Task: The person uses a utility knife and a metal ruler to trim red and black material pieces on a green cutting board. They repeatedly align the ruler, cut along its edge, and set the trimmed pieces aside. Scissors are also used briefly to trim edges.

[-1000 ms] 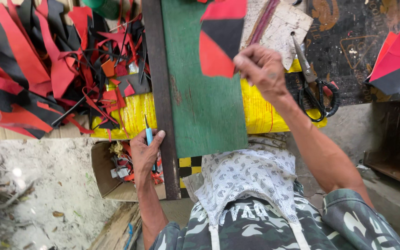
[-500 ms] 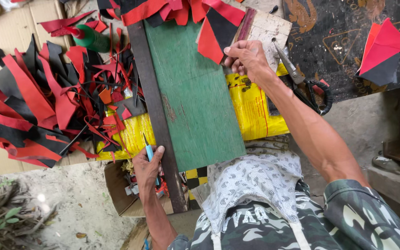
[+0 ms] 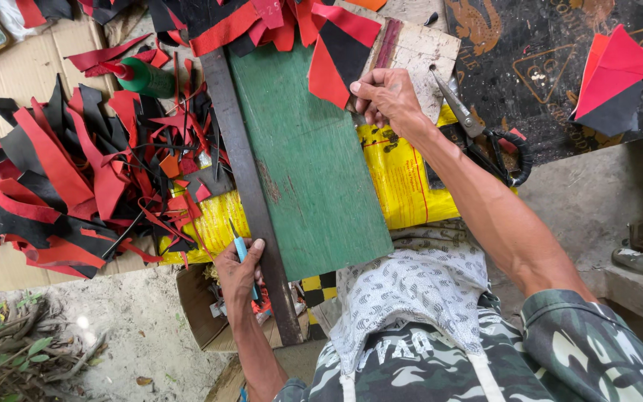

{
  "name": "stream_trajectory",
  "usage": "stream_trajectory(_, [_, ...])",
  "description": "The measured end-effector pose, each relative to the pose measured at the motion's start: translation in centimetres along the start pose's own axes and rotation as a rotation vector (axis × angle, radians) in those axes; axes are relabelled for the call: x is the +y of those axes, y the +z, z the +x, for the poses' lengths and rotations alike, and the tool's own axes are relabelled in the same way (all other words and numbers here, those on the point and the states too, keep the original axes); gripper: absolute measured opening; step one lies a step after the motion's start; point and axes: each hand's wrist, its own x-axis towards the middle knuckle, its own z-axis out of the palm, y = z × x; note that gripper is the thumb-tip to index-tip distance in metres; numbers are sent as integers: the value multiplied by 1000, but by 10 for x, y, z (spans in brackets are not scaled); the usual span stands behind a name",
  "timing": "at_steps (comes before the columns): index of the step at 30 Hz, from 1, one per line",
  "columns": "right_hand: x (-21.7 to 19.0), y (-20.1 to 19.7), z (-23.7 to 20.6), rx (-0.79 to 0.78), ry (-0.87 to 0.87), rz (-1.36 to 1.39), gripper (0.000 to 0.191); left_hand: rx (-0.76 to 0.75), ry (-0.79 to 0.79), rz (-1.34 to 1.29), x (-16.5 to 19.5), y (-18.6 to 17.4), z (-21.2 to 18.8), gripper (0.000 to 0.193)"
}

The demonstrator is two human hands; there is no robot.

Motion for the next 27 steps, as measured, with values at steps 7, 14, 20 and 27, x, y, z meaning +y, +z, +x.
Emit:
stream_trajectory(7, [-1,4,-1,36,-16,-20,21,-26,32,-37,-3,-2,1,28])
stream_trajectory(14, [-1,4,-4,50,4,-14,20,-30,22,-74,-2,-2,-3,28])
stream_trajectory(20, [1,6,-5,75,20,-22,19,-30,24,-57,0,-4,-7,28])
stream_trajectory(27, [5,5,-9,66,-7,-30,21,-27,34,-23,-6,-6,-8,26])
